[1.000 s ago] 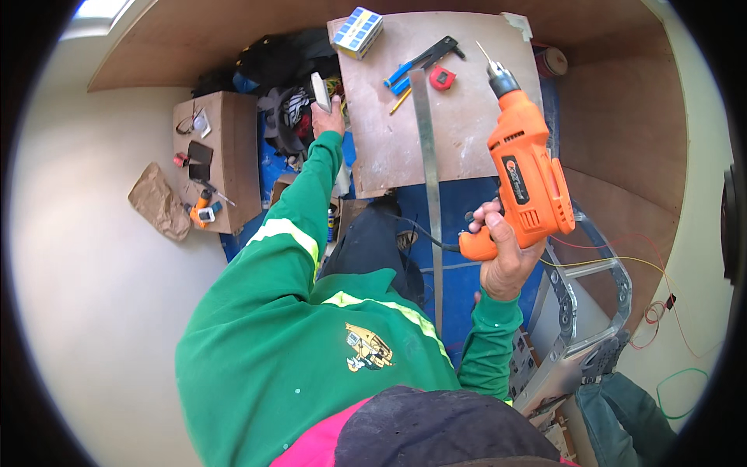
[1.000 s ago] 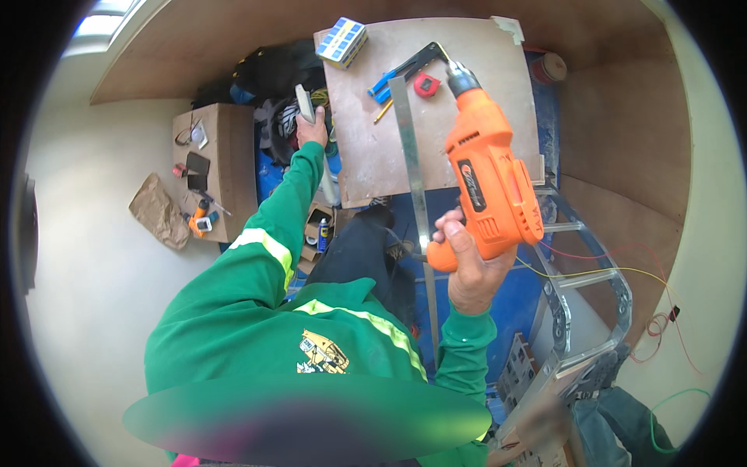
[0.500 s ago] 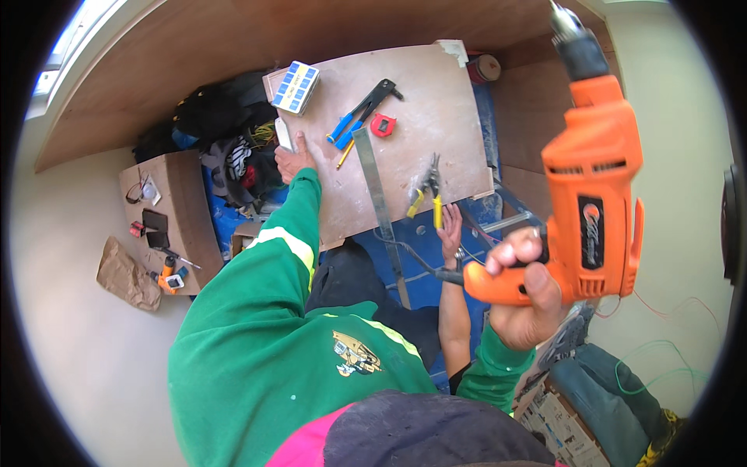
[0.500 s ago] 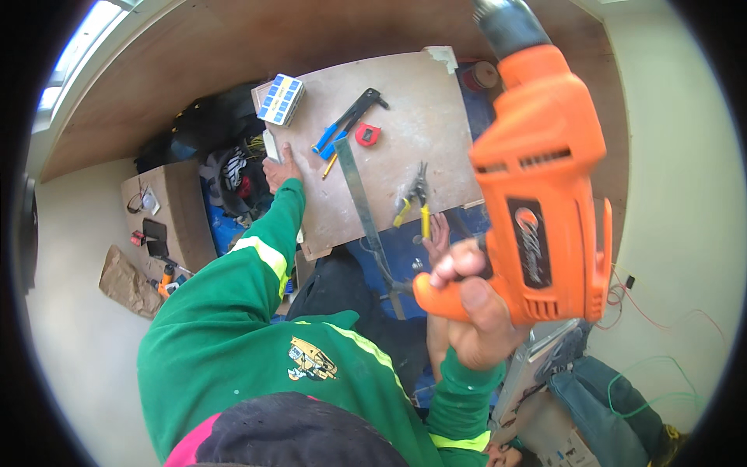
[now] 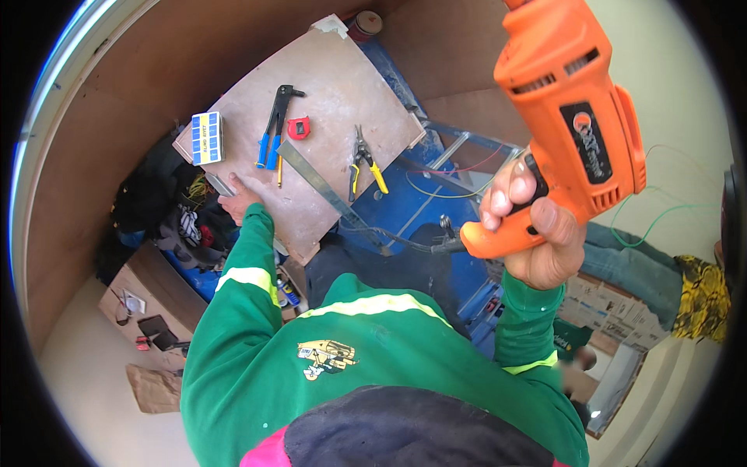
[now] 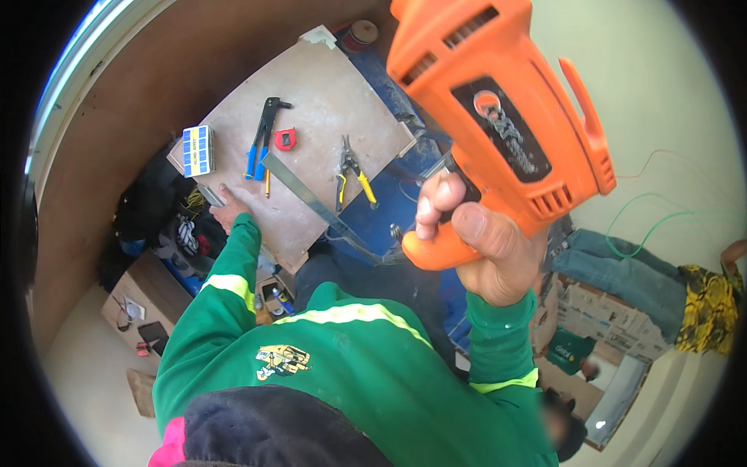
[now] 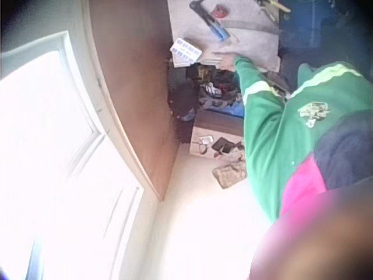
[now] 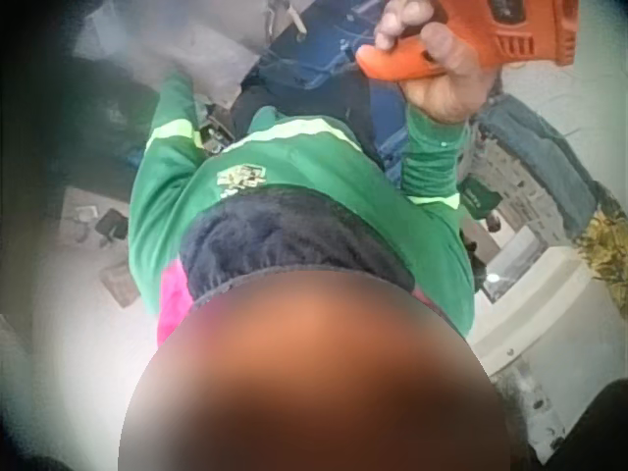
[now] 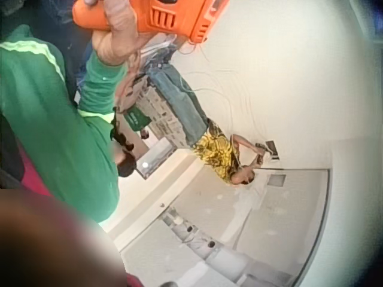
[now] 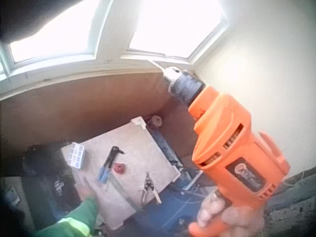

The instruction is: The person cuts a metal strip with tin snips, then uses a cordless drill to make holes in the strip. They place the drill and cut pieces on a workbench, walk across the room, and pick up a yellow toolbox.

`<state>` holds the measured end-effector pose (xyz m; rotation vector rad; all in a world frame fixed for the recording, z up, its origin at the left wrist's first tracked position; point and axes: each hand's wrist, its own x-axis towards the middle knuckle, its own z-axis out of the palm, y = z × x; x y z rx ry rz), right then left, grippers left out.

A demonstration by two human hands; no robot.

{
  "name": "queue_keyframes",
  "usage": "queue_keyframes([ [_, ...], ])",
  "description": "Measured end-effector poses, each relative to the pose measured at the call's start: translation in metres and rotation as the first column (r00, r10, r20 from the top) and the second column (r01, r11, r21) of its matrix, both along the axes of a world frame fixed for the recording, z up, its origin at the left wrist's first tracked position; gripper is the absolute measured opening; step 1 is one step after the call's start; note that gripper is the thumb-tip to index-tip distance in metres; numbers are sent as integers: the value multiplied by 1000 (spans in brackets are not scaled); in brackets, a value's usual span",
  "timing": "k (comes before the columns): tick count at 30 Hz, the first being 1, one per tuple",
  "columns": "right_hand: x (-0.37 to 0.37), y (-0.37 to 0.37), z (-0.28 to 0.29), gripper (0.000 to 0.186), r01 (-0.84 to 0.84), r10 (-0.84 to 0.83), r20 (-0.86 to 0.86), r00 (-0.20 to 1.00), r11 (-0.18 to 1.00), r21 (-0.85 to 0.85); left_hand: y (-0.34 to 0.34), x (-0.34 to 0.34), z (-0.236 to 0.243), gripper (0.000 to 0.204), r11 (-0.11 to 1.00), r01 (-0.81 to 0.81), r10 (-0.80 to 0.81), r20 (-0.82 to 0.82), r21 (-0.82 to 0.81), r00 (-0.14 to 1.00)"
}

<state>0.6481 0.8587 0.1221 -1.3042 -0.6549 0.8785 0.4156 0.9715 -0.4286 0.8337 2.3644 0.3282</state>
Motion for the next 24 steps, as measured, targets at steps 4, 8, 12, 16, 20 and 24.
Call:
queue_keyframes([
  [4,-9,-3,2,54,45,-45,27,999,999,18,-1,0,-1,105,999,-21,25,-69,48,997],
  [8,-16,-19,38,55,102,-98,141,985,994,-26,-1,-3,1,102,999,-14,15,26,-31,1000],
  [12,-21,-39,69,48,99,-98,114,989,995,-2,0,-5,-1,99,999,-8,8,6,53,1000],
  [16,-22,-56,89,44,43,-41,131,991,999,-10,-5,-4,-11,99,997,3,-3,-7,76,1000],
  [20,-17,-58,94,50,-29,35,174,984,999,-37,-6,-5,-17,100,994,-12,11,3,110,1000],
  [24,-15,-49,85,50,-88,117,238,964,987,-132,-6,-8,-23,102,999,-23,21,66,38,998],
])
